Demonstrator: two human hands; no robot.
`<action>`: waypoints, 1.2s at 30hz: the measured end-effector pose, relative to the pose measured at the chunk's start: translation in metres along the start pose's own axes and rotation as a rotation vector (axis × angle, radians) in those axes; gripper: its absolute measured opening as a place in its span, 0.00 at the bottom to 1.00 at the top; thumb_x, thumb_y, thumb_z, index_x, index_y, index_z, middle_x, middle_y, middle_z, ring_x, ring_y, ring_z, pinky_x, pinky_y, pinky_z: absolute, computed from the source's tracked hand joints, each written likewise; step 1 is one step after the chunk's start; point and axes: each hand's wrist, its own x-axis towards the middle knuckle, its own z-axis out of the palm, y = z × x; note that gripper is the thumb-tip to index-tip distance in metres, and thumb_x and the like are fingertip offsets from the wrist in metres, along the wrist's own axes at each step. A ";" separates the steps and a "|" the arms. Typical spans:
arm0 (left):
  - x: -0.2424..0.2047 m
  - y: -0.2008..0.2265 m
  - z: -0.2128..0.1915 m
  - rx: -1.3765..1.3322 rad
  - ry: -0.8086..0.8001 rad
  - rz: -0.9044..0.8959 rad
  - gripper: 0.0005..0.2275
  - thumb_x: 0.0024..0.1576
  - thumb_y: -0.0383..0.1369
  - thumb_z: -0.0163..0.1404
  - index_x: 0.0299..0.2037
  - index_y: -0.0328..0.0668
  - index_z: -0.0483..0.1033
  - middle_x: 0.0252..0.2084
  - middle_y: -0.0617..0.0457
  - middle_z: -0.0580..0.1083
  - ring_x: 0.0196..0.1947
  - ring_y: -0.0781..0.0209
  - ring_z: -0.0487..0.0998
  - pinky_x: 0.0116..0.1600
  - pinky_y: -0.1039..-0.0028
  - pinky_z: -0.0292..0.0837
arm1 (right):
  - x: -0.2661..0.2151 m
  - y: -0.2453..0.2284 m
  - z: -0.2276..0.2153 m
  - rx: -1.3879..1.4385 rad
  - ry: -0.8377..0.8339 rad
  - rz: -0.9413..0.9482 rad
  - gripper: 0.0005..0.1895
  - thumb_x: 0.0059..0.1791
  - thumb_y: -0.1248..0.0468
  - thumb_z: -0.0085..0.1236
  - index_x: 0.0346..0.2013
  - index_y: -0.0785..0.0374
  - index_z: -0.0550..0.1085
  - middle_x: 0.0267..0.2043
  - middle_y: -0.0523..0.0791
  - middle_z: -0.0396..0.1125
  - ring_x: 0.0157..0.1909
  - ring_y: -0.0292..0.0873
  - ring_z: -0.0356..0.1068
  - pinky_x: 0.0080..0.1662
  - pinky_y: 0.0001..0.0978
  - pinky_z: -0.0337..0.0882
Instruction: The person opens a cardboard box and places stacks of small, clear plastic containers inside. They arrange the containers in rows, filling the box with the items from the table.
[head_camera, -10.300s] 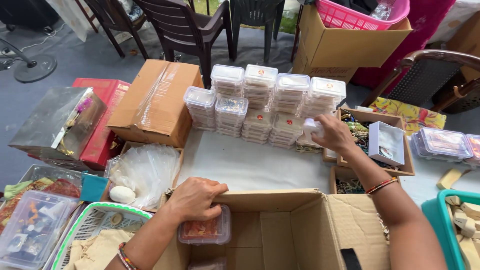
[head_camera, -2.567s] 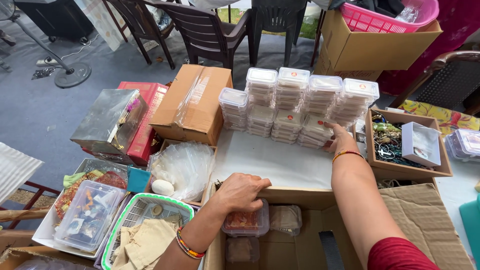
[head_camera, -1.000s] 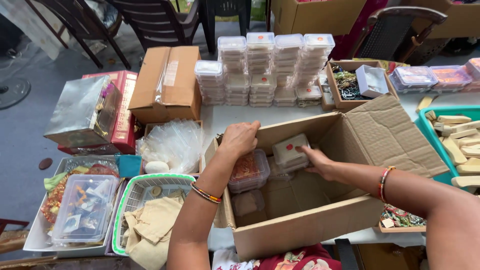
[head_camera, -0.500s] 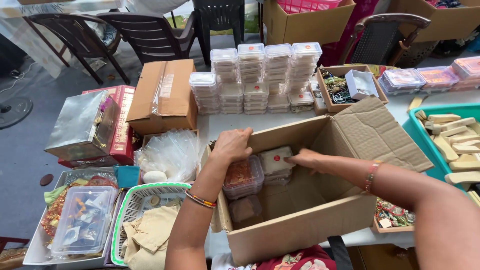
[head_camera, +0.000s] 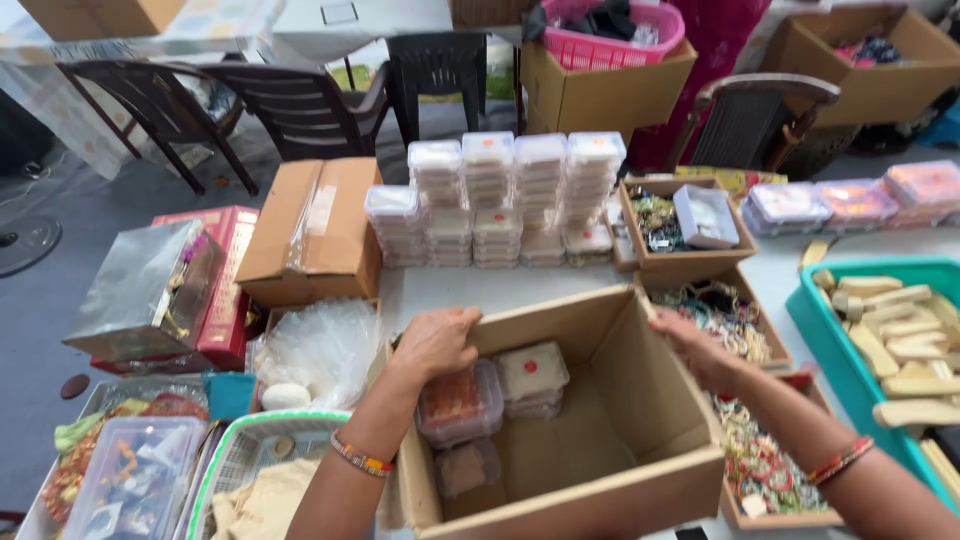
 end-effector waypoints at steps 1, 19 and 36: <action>0.000 0.001 0.000 -0.001 0.002 -0.004 0.17 0.46 0.36 0.55 0.46 0.44 0.73 0.39 0.42 0.78 0.40 0.38 0.80 0.44 0.53 0.75 | 0.002 -0.006 -0.003 -0.003 -0.003 0.001 0.40 0.45 0.42 0.55 0.68 0.54 0.62 0.67 0.48 0.59 0.67 0.48 0.59 0.63 0.53 0.64; -0.001 0.010 -0.017 0.010 -0.080 -0.045 0.14 0.46 0.39 0.56 0.38 0.42 0.71 0.33 0.47 0.76 0.37 0.43 0.80 0.40 0.55 0.75 | 0.321 -0.176 -0.067 -0.506 0.213 -0.481 0.70 0.32 0.55 0.78 0.76 0.65 0.41 0.66 0.57 0.59 0.60 0.53 0.68 0.54 0.44 0.72; 0.001 0.010 -0.017 0.039 -0.086 -0.046 0.18 0.45 0.41 0.60 0.37 0.40 0.71 0.30 0.47 0.75 0.33 0.45 0.79 0.37 0.58 0.75 | 0.396 -0.114 -0.084 -0.336 0.012 -0.643 0.84 0.26 0.77 0.78 0.78 0.55 0.24 0.76 0.53 0.50 0.73 0.51 0.58 0.66 0.44 0.67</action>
